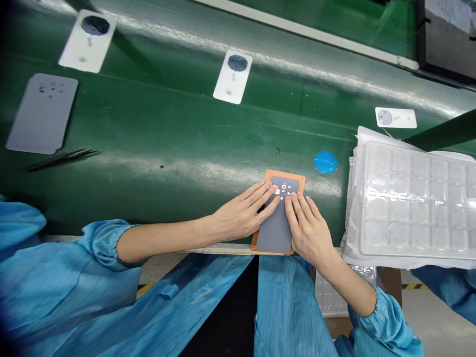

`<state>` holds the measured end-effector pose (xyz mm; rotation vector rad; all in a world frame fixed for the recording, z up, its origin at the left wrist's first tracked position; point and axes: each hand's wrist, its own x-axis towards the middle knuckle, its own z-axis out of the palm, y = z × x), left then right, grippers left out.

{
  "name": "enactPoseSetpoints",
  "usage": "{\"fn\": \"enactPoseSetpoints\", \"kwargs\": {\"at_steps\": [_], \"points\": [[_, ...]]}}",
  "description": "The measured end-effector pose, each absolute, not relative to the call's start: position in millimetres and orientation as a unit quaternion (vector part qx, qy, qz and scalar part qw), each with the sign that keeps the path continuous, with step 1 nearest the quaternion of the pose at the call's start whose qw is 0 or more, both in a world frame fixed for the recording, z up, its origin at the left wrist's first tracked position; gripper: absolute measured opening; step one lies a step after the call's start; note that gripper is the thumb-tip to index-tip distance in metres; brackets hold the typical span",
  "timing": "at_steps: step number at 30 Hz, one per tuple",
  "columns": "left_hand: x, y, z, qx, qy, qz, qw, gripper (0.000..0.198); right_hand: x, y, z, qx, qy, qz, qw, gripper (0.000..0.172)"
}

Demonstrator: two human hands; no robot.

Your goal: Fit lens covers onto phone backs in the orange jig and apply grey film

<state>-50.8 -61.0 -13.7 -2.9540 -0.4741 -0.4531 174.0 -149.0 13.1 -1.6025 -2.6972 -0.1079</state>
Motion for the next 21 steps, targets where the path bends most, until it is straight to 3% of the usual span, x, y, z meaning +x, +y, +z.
{"fn": "enactPoseSetpoints", "kwargs": {"at_steps": [13,18,21], "points": [[-62,-62,2,-0.983,-0.151,-0.087,-0.051,0.055,180,-159,12,-0.501,-0.863,0.022,0.054,0.065],[-79,-34,13,-0.968,-0.114,-0.095,-0.201,0.064,189,-161,16,-0.417,-0.883,0.007,0.214,0.046],[-74,-12,22,-0.923,-0.147,-0.182,-0.305,0.061,192,-157,22,-0.453,-0.801,0.081,0.382,0.039]]}}
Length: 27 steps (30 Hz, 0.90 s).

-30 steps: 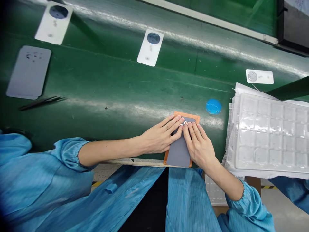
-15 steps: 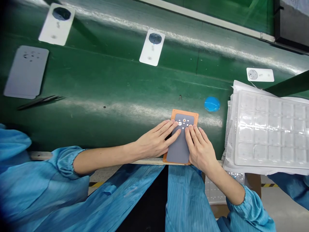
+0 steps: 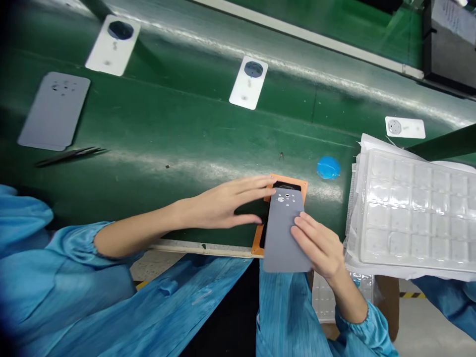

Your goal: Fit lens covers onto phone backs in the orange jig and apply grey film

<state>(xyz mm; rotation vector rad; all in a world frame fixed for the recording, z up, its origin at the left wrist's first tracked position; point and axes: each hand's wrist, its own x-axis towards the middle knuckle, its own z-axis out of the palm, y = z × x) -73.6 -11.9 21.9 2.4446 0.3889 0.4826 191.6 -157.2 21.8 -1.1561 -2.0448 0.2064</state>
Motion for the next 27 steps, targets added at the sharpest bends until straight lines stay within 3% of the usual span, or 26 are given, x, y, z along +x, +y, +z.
{"fn": "enactPoseSetpoints", "kwargs": {"at_steps": [3,6,11,19,27], "points": [[-52,0,34,0.851,0.19,0.279,0.403,0.047,193,-144,19,-0.497,-0.616,0.184,0.583,0.037],[-26,1,46,0.789,0.191,0.344,0.472,0.019,196,-126,8,-0.497,-0.49,0.289,0.655,0.037],[-7,-11,46,0.779,0.148,0.457,0.404,0.008,197,-106,-4,-0.483,-0.435,0.426,0.63,0.033],[-10,-19,41,0.8,0.136,0.516,0.273,0.008,181,-97,-8,-0.478,-0.4,0.468,0.626,0.021],[-11,-17,42,0.82,0.144,0.516,0.201,0.015,185,-95,-17,-0.441,-0.44,0.514,0.59,0.031]]}}
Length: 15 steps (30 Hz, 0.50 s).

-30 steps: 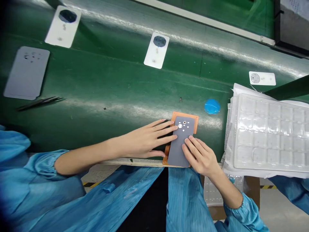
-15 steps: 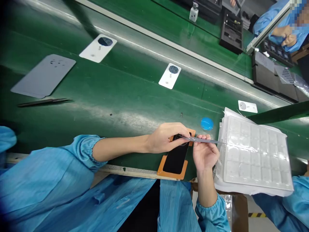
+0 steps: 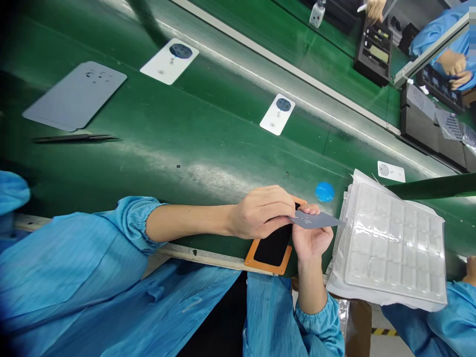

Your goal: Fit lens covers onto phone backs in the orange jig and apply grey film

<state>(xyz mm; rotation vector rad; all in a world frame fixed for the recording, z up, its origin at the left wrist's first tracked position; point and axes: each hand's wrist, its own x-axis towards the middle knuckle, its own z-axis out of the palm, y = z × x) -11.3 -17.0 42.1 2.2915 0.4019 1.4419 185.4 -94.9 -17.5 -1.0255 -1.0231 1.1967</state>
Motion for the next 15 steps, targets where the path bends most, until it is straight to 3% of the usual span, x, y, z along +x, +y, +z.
{"fn": "enactPoseSetpoints", "kwargs": {"at_steps": [6,11,13,15], "points": [[-13,-14,41,0.843,0.151,0.48,0.187,0.015,185,-95,-17,-0.412,-0.382,0.534,0.632,0.025],[-17,-9,47,0.857,0.151,0.454,0.19,0.016,184,-94,-3,-0.45,-0.375,0.471,0.66,0.023],[-19,-3,48,0.856,0.169,0.422,0.247,0.015,182,-94,8,-0.472,-0.391,0.426,0.666,0.019],[-19,6,47,0.82,0.213,0.372,0.379,0.012,179,-94,21,-0.497,-0.419,0.369,0.664,0.016]]}}
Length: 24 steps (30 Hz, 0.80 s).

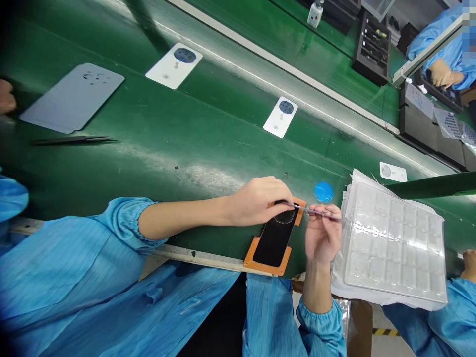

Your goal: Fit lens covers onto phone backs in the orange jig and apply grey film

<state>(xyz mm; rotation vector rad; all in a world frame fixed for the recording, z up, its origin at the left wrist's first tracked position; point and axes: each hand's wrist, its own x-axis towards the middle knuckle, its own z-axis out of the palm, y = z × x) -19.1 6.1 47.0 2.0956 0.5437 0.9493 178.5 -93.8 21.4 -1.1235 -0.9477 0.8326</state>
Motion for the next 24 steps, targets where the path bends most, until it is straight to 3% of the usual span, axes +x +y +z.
{"fn": "enactPoseSetpoints", "kwargs": {"at_steps": [4,6,13,24], "points": [[-15,28,34,0.582,0.232,0.266,0.733,0.025,166,-96,47,-0.524,-0.499,0.301,0.621,0.036],[-14,36,25,0.481,0.207,0.243,0.817,0.038,160,-96,55,-0.525,-0.542,0.29,0.589,0.041],[-17,45,17,0.504,0.171,0.247,0.81,0.038,146,-87,63,-0.522,-0.692,0.12,0.484,0.027],[-21,45,25,0.54,0.155,0.244,0.791,0.04,143,-84,73,-0.504,-0.727,0.074,0.46,0.025]]}}
